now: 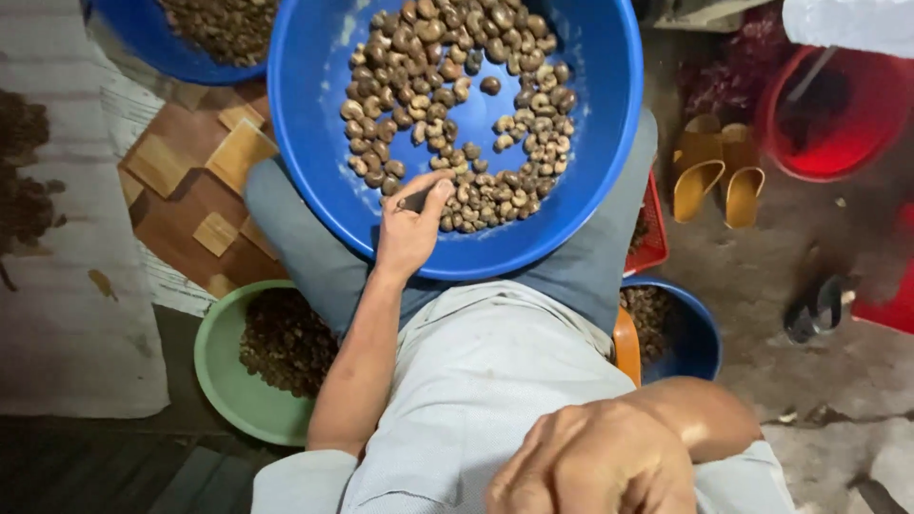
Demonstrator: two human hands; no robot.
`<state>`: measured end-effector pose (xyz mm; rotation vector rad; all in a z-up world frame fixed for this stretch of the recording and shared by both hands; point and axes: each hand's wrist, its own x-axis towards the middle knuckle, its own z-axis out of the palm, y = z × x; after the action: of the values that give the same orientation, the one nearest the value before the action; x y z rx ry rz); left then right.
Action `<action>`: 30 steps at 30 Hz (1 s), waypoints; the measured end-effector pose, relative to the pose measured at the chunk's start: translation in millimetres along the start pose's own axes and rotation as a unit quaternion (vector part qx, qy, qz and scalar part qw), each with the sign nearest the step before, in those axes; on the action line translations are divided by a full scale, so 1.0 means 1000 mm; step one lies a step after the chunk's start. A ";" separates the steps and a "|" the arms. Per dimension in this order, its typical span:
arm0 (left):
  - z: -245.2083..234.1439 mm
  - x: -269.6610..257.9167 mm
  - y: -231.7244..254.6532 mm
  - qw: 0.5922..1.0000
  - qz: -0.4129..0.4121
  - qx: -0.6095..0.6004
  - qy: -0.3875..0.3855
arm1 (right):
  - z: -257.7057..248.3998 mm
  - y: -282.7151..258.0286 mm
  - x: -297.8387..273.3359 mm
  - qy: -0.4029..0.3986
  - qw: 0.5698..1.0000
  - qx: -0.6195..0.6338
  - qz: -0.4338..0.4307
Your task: The person is manually peeling the outer layer of nuts using a small metal tool while sitting on the floor.
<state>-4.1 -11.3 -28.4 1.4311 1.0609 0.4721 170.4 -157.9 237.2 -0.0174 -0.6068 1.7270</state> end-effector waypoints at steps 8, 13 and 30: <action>-0.002 0.001 0.008 1.000 0.019 0.021 -0.012 | -0.009 0.019 0.005 0.012 0.999 0.026 -0.018; -0.005 0.000 0.013 0.999 0.015 0.011 -0.035 | -0.012 0.022 -0.001 0.014 0.999 0.035 -0.025; -0.007 -0.003 0.024 0.998 0.062 -0.007 -0.020 | -0.023 0.031 -0.008 0.019 0.999 0.045 -0.022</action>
<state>-3.0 -6.2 -3.8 1.4938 0.9385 0.5377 151.8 -160.2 202.1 0.0250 -0.4976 1.7056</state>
